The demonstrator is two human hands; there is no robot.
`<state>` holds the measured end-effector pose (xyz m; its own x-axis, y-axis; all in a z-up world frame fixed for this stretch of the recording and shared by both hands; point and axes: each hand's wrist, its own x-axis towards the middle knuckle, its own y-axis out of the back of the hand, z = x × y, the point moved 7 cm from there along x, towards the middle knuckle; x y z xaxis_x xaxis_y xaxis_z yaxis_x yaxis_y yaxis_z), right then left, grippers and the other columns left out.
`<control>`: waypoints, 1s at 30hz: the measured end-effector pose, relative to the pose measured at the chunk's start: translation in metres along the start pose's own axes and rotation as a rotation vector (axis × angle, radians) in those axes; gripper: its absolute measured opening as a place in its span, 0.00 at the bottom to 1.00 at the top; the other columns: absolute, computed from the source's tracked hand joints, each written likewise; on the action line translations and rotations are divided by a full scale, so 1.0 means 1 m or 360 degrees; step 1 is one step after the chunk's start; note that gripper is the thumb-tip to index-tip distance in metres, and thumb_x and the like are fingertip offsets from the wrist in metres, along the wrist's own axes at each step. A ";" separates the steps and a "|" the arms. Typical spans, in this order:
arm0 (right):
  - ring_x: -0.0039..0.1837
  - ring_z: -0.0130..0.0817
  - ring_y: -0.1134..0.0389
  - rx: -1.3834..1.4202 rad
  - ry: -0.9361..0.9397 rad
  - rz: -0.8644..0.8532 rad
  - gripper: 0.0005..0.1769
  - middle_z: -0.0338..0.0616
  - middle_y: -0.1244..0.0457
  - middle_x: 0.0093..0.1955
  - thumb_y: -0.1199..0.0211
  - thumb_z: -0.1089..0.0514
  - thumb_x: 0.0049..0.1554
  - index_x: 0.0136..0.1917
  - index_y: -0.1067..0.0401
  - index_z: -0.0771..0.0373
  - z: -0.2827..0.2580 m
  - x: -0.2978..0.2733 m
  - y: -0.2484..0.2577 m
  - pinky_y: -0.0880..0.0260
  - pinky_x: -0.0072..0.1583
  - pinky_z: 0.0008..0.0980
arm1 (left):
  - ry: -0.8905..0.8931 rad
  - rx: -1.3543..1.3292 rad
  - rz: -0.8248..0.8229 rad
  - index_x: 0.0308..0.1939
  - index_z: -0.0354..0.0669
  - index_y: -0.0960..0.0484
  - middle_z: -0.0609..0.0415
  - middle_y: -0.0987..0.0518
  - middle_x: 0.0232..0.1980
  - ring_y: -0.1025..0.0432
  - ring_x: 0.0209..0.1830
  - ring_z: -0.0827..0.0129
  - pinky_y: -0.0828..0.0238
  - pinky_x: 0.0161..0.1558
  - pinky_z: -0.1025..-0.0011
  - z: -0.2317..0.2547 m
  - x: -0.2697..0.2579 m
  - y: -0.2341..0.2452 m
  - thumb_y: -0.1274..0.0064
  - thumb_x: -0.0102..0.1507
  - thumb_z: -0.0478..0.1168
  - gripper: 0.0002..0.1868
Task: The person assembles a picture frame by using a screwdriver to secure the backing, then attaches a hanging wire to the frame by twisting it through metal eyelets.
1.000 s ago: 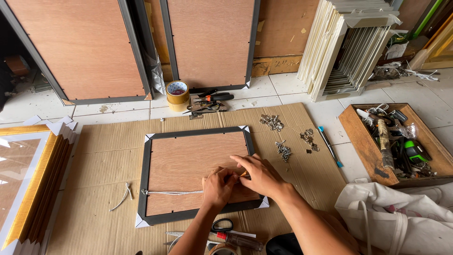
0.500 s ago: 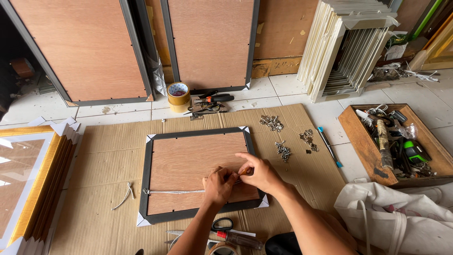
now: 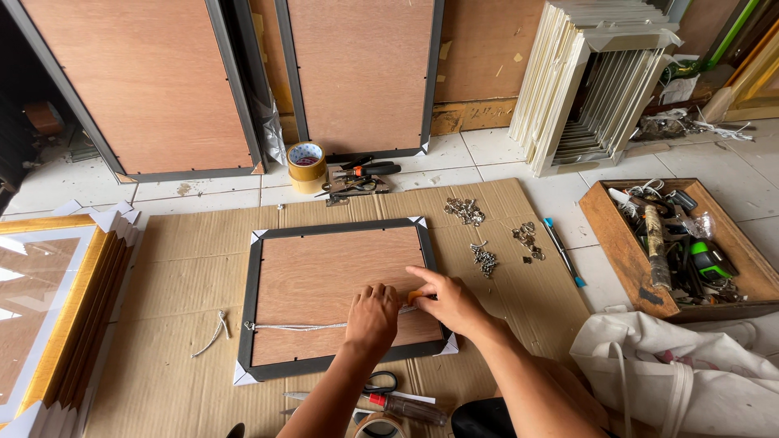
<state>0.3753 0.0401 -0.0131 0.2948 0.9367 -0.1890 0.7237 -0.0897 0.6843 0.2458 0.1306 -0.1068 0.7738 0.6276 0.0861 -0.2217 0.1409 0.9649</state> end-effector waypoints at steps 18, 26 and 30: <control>0.66 0.46 0.22 0.0030 -0.0082 0.0035 0.42 0.37 0.21 0.60 0.30 0.51 0.60 0.85 0.31 0.28 0.036 0.013 -0.008 0.23 0.68 0.46 | 0.0014 -0.0578 -0.0353 0.59 0.51 0.17 0.49 0.19 0.52 0.16 0.52 0.49 0.15 0.48 0.54 0.010 -0.003 0.042 0.43 0.65 0.45 0.18; 0.68 0.50 0.22 0.0099 -0.0075 0.0124 0.39 0.41 0.21 0.61 0.28 0.50 0.60 0.83 0.29 0.34 0.029 0.009 -0.001 0.25 0.70 0.50 | -0.0065 0.0095 -0.0154 0.44 0.50 0.14 0.51 0.18 0.48 0.17 0.47 0.58 0.17 0.51 0.57 0.022 0.006 0.002 0.56 0.66 0.41 0.13; 0.69 0.52 0.23 0.0083 -0.0082 0.0125 0.38 0.41 0.21 0.61 0.30 0.51 0.60 0.83 0.29 0.35 0.021 0.002 0.004 0.24 0.70 0.51 | 0.0377 -0.0399 -0.0590 0.50 0.46 0.23 0.40 0.14 0.50 0.16 0.57 0.40 0.18 0.58 0.42 0.010 0.008 0.022 0.51 0.68 0.50 0.14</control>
<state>0.3915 0.0340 -0.0259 0.3825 0.9076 -0.1732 0.7283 -0.1808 0.6610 0.2535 0.1312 -0.0825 0.6781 0.6527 -0.3379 -0.1155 0.5486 0.8281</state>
